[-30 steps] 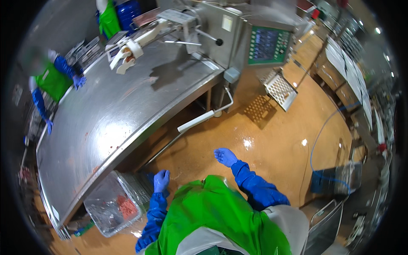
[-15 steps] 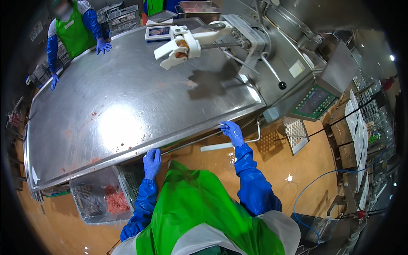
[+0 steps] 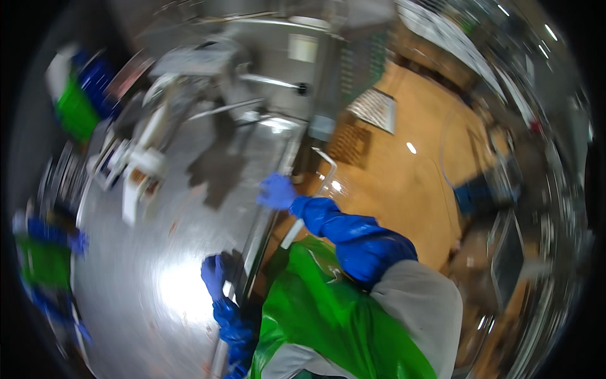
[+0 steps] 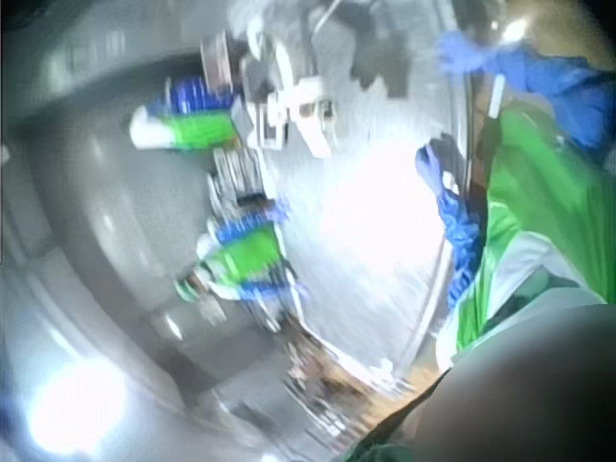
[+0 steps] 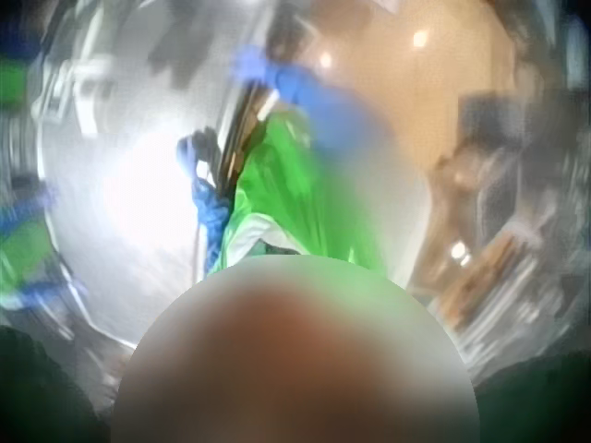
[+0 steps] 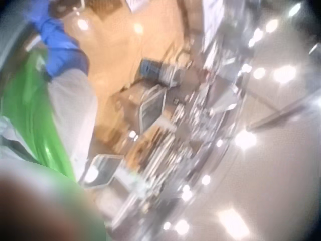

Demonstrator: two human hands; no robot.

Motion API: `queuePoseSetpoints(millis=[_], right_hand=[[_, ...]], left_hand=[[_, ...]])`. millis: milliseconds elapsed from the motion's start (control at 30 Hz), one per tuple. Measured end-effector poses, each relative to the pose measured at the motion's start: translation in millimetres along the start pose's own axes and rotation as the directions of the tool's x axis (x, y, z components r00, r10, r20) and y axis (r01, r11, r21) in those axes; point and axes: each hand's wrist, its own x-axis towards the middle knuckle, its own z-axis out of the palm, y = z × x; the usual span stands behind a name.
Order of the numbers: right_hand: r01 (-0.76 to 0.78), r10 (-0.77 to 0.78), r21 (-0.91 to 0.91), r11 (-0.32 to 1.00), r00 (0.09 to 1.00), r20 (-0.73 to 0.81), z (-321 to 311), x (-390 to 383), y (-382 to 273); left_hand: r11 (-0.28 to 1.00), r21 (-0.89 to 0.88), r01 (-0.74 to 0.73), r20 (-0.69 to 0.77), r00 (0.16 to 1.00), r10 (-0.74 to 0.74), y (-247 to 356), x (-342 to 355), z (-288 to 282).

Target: The person operates a commercial sausage-stuffing machine in a food processing facility. They attach a nozzle, load ground meat into the hopper, feed casings onto the stuffer, and guide the extruded sausage links onto a stainless steel table. The person also adjusts the machine's control panel and handles containers of meat and casings.

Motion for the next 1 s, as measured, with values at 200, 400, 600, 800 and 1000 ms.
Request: queuePoseSetpoints(millis=[200,400,600,800,1000], right_hand=[[-0.063,0.081,0.164,0.984,0.991,-0.110,45.0,-42.4,-4.8],[0.083,-0.086,0.255,0.963,0.996,0.002,16.1,-42.0,4.4],[0.185,-0.398,0.834,0.519,0.916,0.045,-19.1,-92.9,59.0],[-0.401,0.356,0.692,0.601,0.909,0.217,-17.5,-354.3,240.8],[-0.771,0.821,0.593,0.232,0.482,0.306,-36.4,-536.6,375.1]], left_hand=[[0.925,0.207,-0.318,0.164,0.944,0.287,40.3,-15.9,83.4],[0.932,0.284,-0.224,0.224,0.961,0.163,76.0,-13.0,91.8],[0.747,0.615,-0.251,-0.130,0.903,0.410,117.8,-41.3,168.8],[0.951,-0.074,-0.301,0.393,0.867,0.305,207.7,-72.2,323.8],[0.793,-0.033,-0.608,0.785,0.475,0.397,319.2,-67.4,473.8]])
